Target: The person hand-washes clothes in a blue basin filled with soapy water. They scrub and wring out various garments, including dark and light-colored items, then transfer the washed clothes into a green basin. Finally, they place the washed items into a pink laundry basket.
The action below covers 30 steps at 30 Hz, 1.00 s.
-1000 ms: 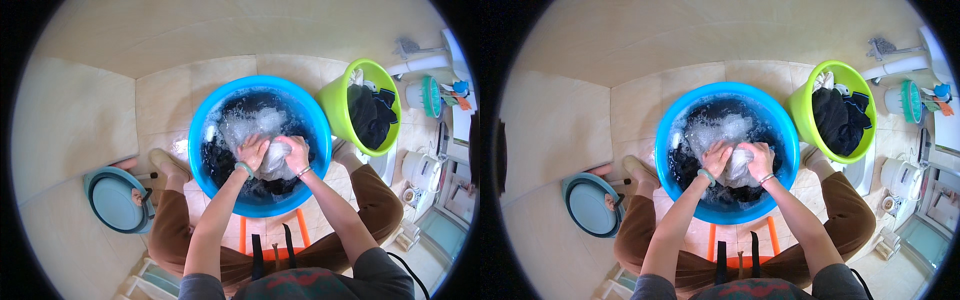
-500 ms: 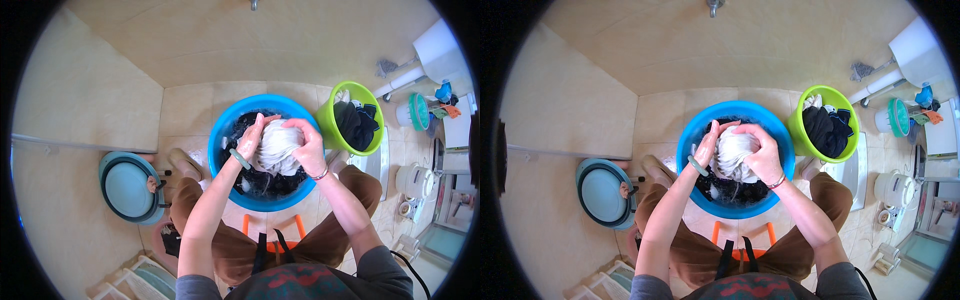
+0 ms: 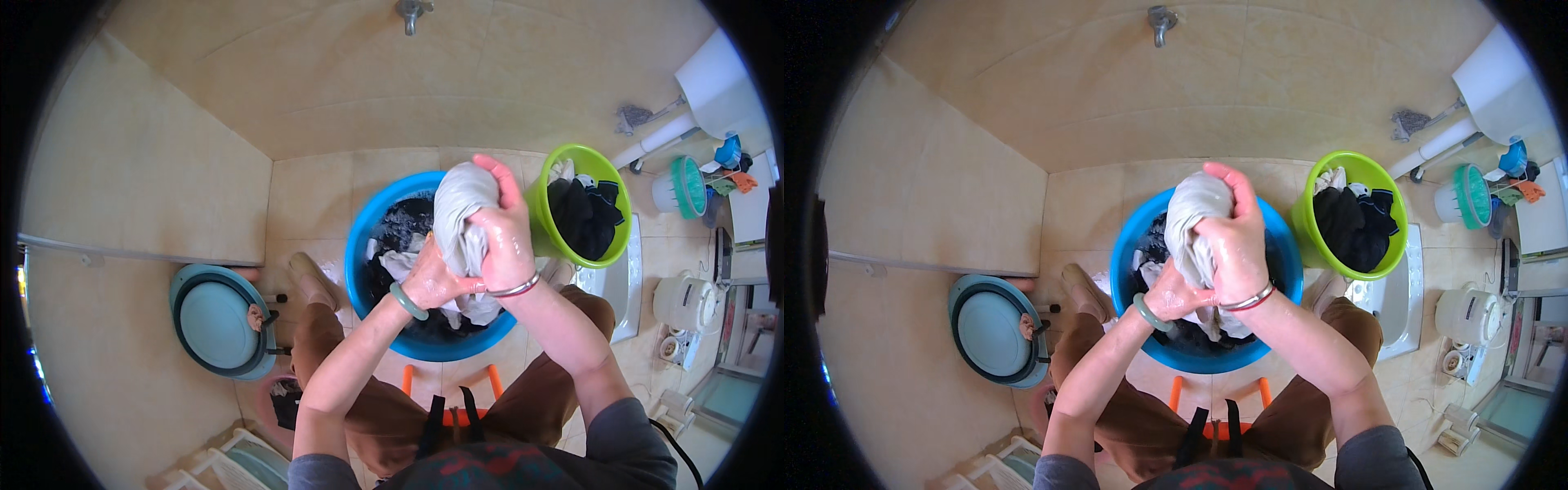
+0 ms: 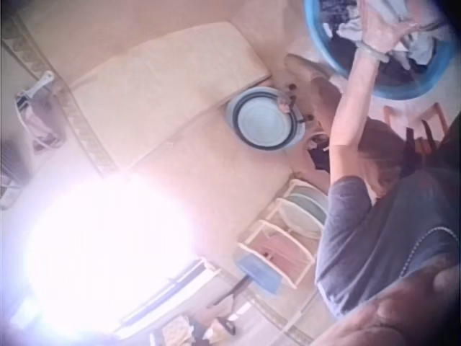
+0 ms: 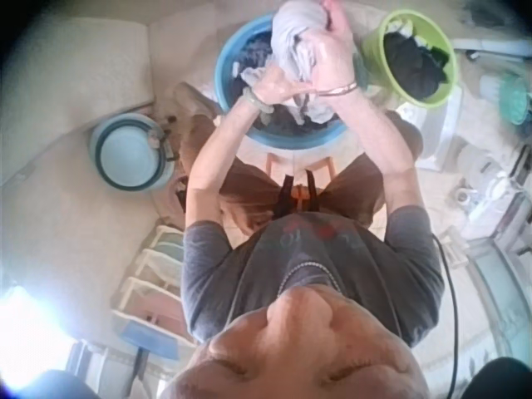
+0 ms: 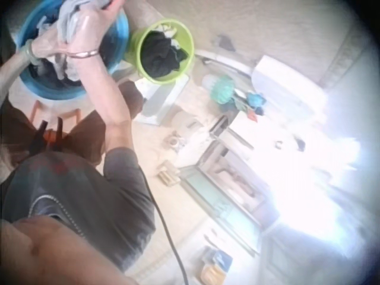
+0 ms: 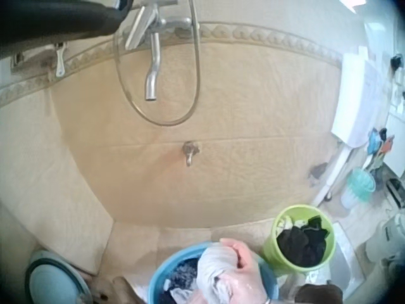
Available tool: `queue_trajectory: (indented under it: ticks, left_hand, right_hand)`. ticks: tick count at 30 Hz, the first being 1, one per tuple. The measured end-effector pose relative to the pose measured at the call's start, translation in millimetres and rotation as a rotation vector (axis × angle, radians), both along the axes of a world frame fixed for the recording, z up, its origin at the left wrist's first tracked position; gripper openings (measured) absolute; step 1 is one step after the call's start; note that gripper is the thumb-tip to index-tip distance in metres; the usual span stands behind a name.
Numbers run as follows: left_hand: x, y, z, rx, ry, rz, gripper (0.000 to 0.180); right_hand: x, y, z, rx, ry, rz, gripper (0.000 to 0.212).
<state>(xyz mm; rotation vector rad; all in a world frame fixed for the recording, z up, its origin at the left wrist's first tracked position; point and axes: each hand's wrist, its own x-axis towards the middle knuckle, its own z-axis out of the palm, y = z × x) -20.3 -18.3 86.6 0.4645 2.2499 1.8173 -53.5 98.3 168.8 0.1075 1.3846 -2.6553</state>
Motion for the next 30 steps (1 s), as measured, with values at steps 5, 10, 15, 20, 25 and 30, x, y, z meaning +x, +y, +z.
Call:
queue_trajectory:
  ticks: [5,10,15,20,25,30]
  left_hand:
    - [5.4,11.4,-19.3,0.188,-0.143,0.343,0.076]
    - [-10.1,1.2,-16.3,0.507,-0.399,0.266,0.066]
    - [-12.1,0.3,-17.5,0.702,-0.609,0.062,0.075]
    - [-13.7,-6.3,-11.6,0.820,-0.662,-0.113,0.061]
    - [-13.2,-6.4,-19.5,0.962,-0.782,-0.241,0.065]
    - [-12.0,-4.1,-48.2,1.084,-0.907,-0.361,0.063]
  right_hand:
    - [-4.5,3.5,-15.8,0.063,0.083,0.261,0.068]
    - [-49.3,51.8,-17.9,0.474,0.216,0.632,0.054]
    - [-54.9,64.1,-25.5,0.645,0.308,0.375,0.034]
    - [-75.9,80.9,-39.4,0.755,0.554,0.384,0.067]
    - [-80.5,58.6,-66.6,0.019,0.221,0.801,0.141]
    - [-81.9,47.1,-72.9,-0.239,0.204,0.896,0.136]
